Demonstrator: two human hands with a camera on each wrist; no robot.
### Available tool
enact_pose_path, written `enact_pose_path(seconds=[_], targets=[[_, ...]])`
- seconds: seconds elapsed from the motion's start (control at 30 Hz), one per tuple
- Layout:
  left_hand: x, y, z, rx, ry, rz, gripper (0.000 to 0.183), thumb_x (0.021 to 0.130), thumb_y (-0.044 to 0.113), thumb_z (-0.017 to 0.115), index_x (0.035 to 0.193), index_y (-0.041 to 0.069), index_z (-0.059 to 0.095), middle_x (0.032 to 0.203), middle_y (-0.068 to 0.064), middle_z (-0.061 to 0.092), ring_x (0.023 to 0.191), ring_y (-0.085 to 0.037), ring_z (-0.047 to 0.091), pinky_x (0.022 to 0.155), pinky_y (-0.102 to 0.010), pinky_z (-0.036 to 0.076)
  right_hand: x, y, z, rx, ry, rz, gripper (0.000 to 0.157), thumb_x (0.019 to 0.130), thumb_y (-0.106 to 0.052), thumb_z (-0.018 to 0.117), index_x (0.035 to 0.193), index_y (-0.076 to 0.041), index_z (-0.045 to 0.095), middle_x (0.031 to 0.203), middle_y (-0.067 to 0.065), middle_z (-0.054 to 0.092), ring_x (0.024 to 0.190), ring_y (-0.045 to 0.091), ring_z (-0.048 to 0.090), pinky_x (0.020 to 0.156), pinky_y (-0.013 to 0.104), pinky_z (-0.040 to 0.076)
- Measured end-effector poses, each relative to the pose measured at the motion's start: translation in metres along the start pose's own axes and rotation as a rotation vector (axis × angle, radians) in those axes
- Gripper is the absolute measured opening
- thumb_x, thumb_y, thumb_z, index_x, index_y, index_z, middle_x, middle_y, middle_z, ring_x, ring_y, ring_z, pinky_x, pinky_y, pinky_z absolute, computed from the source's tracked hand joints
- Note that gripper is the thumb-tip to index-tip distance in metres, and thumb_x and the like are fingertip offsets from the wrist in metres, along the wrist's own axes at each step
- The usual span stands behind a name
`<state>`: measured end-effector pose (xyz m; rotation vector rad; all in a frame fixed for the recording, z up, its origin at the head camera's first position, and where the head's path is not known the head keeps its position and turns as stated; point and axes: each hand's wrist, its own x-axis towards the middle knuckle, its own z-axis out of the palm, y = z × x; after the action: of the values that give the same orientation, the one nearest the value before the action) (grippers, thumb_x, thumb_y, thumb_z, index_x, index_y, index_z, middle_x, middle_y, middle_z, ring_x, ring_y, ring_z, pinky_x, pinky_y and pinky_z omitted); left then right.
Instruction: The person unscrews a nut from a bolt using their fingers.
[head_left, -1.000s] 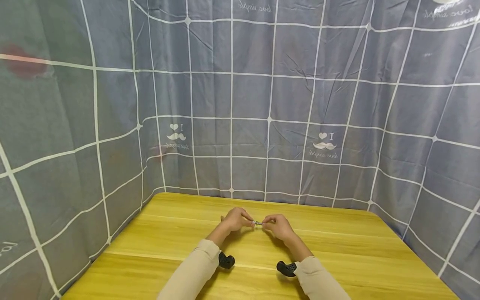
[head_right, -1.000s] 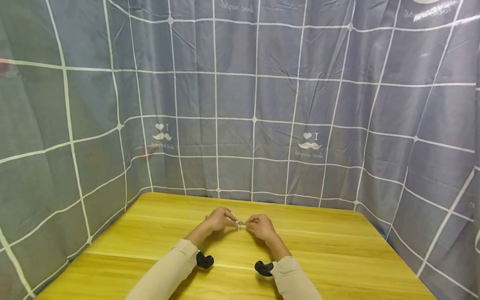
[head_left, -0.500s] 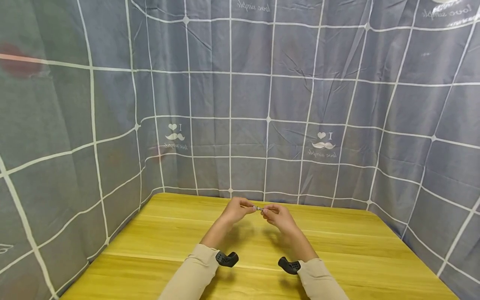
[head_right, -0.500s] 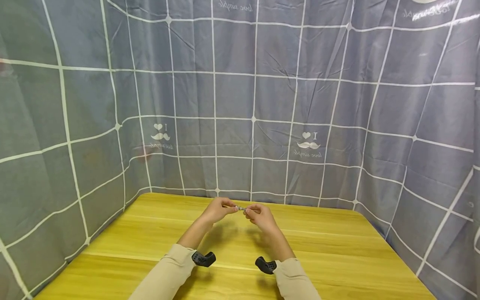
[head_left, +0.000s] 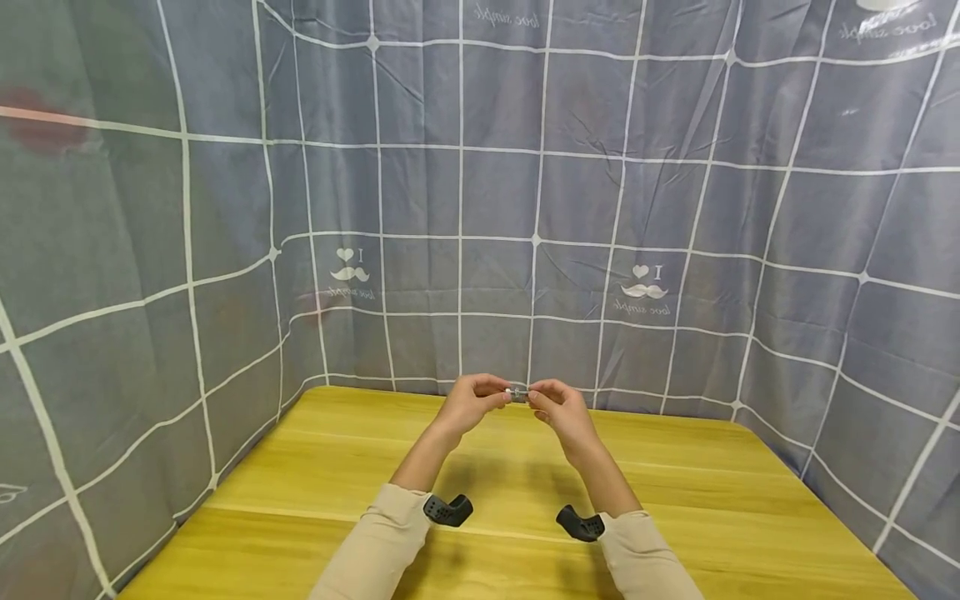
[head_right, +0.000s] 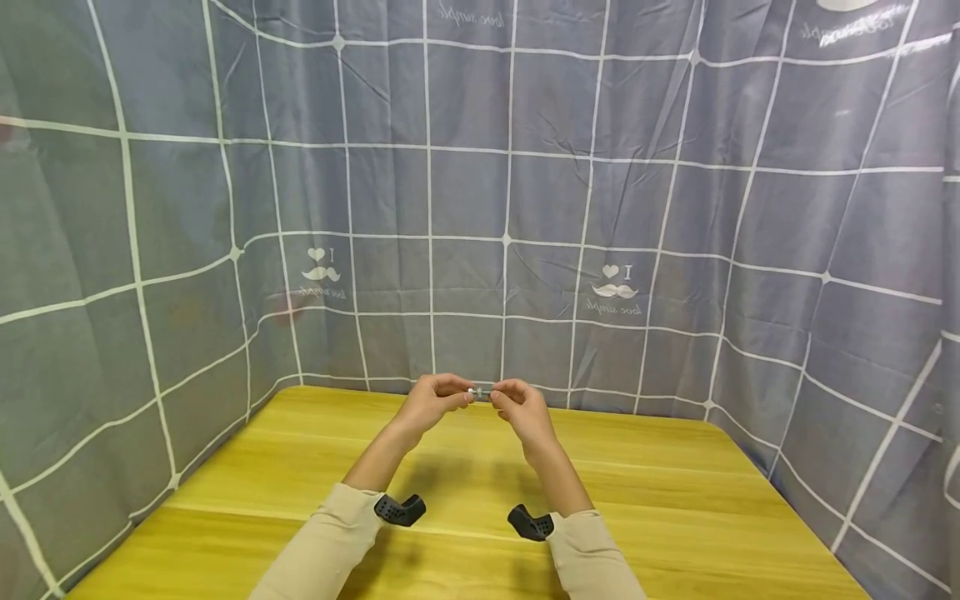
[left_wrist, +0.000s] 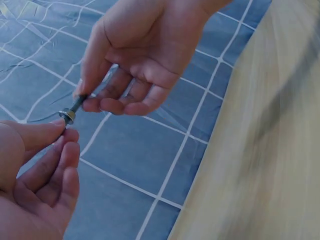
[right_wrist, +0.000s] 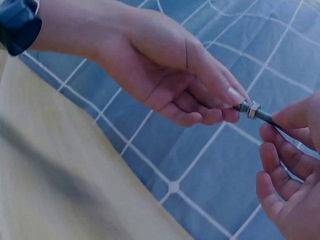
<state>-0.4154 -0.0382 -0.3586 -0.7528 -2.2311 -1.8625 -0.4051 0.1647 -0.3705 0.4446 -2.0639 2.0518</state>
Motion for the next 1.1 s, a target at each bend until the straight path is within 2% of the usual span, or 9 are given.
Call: enact_pose_path(seconds=[0.17,0.27,0.43,0.53,0.7,0.83,0.97,1.1], targets=[[-0.001,0.001,0.001,-0.036,0.005,0.039,0.021,0.1,0.006,0.07,0.115,-0.008,0.072,0.107,-0.019,0.074,0.099,-0.038,0.069,0.09,-0.047,0.054,-0.003,-0.008,0.002,-0.025,0.012,-0.022,0.014,0.102,-0.005,0.065,0.11,0.007,0.066,0.098,0.014,0.068,0.09,0.021,0.064,0.082,0.033,0.052],[-0.002,0.001,0.002,-0.049,0.01,0.058,0.019,0.1,0.004,0.069,0.114,-0.009,0.071,0.107,-0.02,0.074,0.1,-0.04,0.069,0.092,-0.051,0.054,-0.004,-0.009,0.002,-0.036,0.0,-0.014,0.018,0.103,-0.006,0.065,0.113,0.009,0.066,0.097,0.014,0.068,0.087,0.018,0.063,0.081,0.032,0.053],[-0.003,0.002,0.001,-0.034,-0.027,0.071,0.017,0.1,0.008,0.07,0.112,-0.003,0.073,0.105,-0.012,0.075,0.101,-0.035,0.07,0.09,-0.044,0.055,-0.005,-0.011,0.003,-0.063,-0.043,-0.01,0.026,0.104,-0.014,0.066,0.116,0.009,0.069,0.097,0.009,0.071,0.088,0.019,0.062,0.08,0.029,0.053],[-0.002,0.004,0.001,-0.021,-0.05,0.082,0.016,0.101,0.009,0.07,0.112,-0.002,0.074,0.106,-0.01,0.075,0.101,-0.033,0.069,0.088,-0.041,0.055,-0.005,-0.013,0.005,-0.088,-0.053,-0.027,0.026,0.104,-0.017,0.066,0.112,0.008,0.071,0.096,0.008,0.072,0.087,0.02,0.063,0.08,0.029,0.054],[0.0,0.006,0.002,-0.013,-0.054,0.089,0.016,0.099,0.009,0.071,0.11,-0.003,0.074,0.106,-0.011,0.076,0.098,-0.03,0.07,0.086,-0.038,0.055,-0.006,-0.015,0.006,-0.133,-0.029,-0.049,0.021,0.103,-0.015,0.067,0.108,0.005,0.073,0.093,0.01,0.072,0.086,0.021,0.064,0.085,0.038,0.054],[0.002,0.006,0.001,-0.013,-0.054,0.091,0.015,0.099,0.008,0.071,0.109,-0.003,0.074,0.103,-0.009,0.076,0.098,-0.035,0.069,0.083,-0.036,0.055,-0.005,-0.016,0.005,-0.141,-0.032,-0.068,0.019,0.101,-0.015,0.071,0.107,0.003,0.073,0.095,0.014,0.07,0.087,0.023,0.063,0.088,0.047,0.051],[0.002,0.006,0.001,-0.015,-0.058,0.088,0.013,0.1,0.008,0.071,0.109,-0.001,0.074,0.101,-0.007,0.075,0.098,-0.035,0.069,0.084,-0.036,0.055,-0.004,-0.017,0.004,-0.144,-0.05,-0.088,0.02,0.099,-0.012,0.073,0.111,0.003,0.072,0.101,0.012,0.07,0.092,0.025,0.064,0.089,0.046,0.05],[0.002,0.006,0.001,-0.016,-0.058,0.077,0.012,0.1,0.008,0.071,0.109,0.001,0.075,0.101,-0.006,0.075,0.098,-0.034,0.068,0.085,-0.037,0.054,-0.004,-0.016,0.002,-0.146,-0.058,-0.085,0.025,0.099,-0.007,0.072,0.122,0.003,0.069,0.114,0.014,0.068,0.104,0.027,0.065,0.096,0.048,0.051]])
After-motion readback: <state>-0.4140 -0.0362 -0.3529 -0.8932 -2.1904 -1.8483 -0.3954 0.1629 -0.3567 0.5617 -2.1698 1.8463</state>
